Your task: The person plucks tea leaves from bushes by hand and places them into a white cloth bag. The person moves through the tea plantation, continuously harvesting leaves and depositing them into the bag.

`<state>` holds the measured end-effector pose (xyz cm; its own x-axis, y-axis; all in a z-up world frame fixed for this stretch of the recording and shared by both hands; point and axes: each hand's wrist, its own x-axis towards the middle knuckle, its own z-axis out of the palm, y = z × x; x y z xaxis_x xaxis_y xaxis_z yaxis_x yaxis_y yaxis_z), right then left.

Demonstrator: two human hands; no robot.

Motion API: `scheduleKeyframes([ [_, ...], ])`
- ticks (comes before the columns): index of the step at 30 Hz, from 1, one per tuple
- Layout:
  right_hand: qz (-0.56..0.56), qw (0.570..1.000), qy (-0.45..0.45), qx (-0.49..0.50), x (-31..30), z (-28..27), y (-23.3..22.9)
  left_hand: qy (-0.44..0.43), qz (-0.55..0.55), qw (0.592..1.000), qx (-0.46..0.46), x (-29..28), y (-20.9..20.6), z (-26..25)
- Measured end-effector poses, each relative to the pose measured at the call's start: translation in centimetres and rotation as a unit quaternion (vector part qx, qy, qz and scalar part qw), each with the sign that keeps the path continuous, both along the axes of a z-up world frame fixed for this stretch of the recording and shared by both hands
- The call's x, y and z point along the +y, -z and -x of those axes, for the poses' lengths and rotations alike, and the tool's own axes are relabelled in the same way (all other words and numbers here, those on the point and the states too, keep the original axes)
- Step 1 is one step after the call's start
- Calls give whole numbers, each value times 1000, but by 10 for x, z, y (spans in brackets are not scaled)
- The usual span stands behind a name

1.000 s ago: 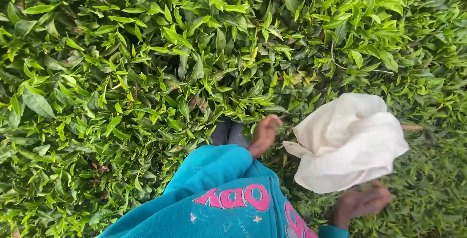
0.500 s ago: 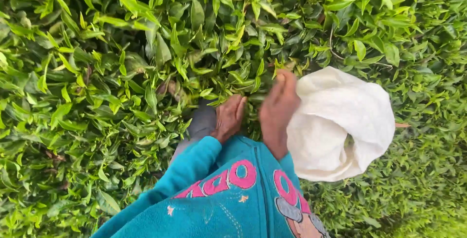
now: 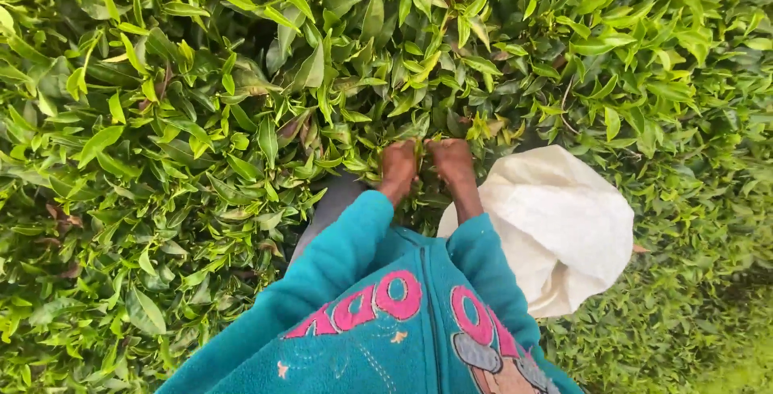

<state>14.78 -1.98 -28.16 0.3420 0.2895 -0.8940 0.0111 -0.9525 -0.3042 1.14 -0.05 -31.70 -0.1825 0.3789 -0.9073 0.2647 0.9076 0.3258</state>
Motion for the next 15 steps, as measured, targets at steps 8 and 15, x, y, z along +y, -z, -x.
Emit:
scheduleKeyframes([
  [8, 0, 983, -176, -51, -13, -21, 35, 379, -304, 874, -31, -18, -157, 99],
  [15, -301, 902, -302, -61, 39, -8, -81, 294, -8, 956, -18, 25, -190, 165],
])
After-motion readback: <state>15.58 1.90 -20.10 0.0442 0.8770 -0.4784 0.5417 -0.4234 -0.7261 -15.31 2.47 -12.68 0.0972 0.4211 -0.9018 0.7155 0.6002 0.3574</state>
